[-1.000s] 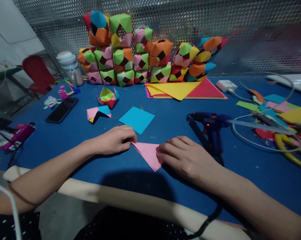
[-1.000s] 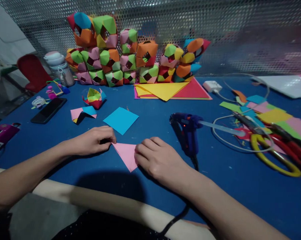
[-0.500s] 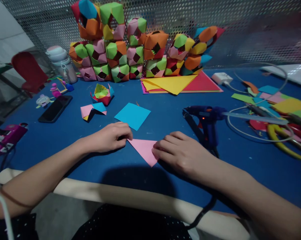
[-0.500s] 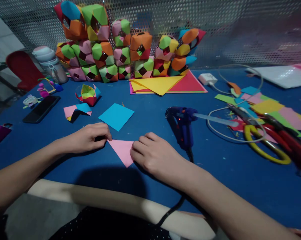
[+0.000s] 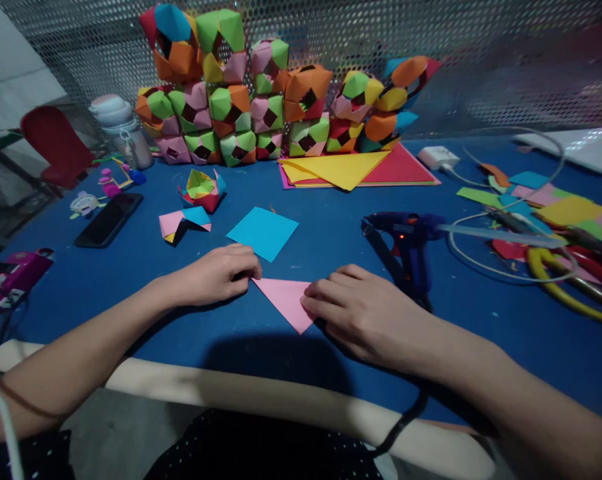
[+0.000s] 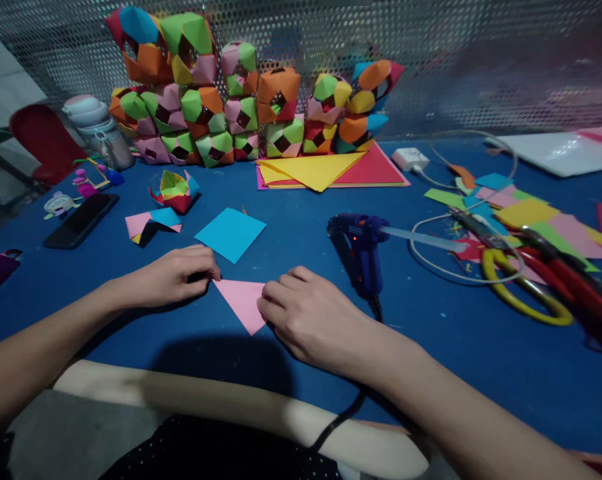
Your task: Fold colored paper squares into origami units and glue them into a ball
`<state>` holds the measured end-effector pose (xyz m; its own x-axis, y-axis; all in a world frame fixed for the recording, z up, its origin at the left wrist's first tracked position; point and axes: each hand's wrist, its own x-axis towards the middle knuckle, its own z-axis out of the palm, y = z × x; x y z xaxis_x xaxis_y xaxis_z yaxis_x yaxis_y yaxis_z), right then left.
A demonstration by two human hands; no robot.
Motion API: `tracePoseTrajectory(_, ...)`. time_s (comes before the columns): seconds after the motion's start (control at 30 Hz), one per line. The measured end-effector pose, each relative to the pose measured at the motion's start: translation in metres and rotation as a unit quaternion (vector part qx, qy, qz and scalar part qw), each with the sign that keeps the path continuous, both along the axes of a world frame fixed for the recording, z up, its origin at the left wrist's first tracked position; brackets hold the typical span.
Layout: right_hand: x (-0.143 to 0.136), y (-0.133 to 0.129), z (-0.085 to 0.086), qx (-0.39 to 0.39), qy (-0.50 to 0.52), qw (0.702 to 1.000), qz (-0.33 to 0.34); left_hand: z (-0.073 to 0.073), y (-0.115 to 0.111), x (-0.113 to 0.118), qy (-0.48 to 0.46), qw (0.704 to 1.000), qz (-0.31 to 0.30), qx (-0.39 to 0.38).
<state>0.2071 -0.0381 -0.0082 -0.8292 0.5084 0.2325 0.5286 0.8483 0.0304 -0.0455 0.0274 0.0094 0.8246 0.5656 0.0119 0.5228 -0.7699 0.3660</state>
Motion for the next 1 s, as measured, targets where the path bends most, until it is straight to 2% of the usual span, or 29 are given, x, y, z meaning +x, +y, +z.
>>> tracePoseTrajectory(0.1, -0.001, 0.000, -0.001, 0.000, -0.004, 1.000, -0.007, 0.006, 0.001, -0.003, 0.013, 0.998, 0.027, 0.046)
tracePoseTrajectory(0.23, -0.001, 0.000, -0.003, 0.008, -0.002, 1.000, -0.006, 0.013, -0.018, 0.009, -0.096, 0.984, 0.096, 0.114)
tracePoseTrajectory(0.3, -0.002, 0.000, -0.004, 0.009, 0.001, 1.000, -0.007, 0.008, -0.035, 0.022, -0.118, 0.985, 0.057, 0.110)
tracePoseTrajectory(0.37, -0.002, 0.000, -0.004, 0.006, 0.004, 1.000, -0.010, -0.003, -0.049, 0.033, -0.077, 0.989, -0.007, 0.124)
tracePoseTrajectory(0.4, -0.002, 0.000, -0.004, 0.004, 0.006, 1.000, -0.012, -0.010, -0.055, 0.037, -0.042, 0.989, -0.019, 0.141)
tracePoseTrajectory(0.53, -0.001, 0.000, -0.003, -0.008, -0.001, 1.000, -0.018, -0.027, -0.065, 0.043, 0.064, 0.976, -0.011, 0.209)
tracePoseTrajectory(0.63, -0.002, 0.000, -0.002, -0.011, -0.008, 1.000, -0.022, -0.025, -0.066, 0.042, 0.096, 0.967, -0.008, 0.234)
tracePoseTrajectory(0.83, -0.007, 0.001, -0.005, 0.018, -0.013, 0.999, -0.029, -0.019, -0.066, 0.044, 0.123, 0.967, -0.016, 0.223)
tracePoseTrajectory(1.0, 0.010, 0.001, 0.003, 0.000, -0.045, 0.995, -0.090, -0.014, -0.063, 0.040, 0.151, 0.966, 0.030, 0.207)
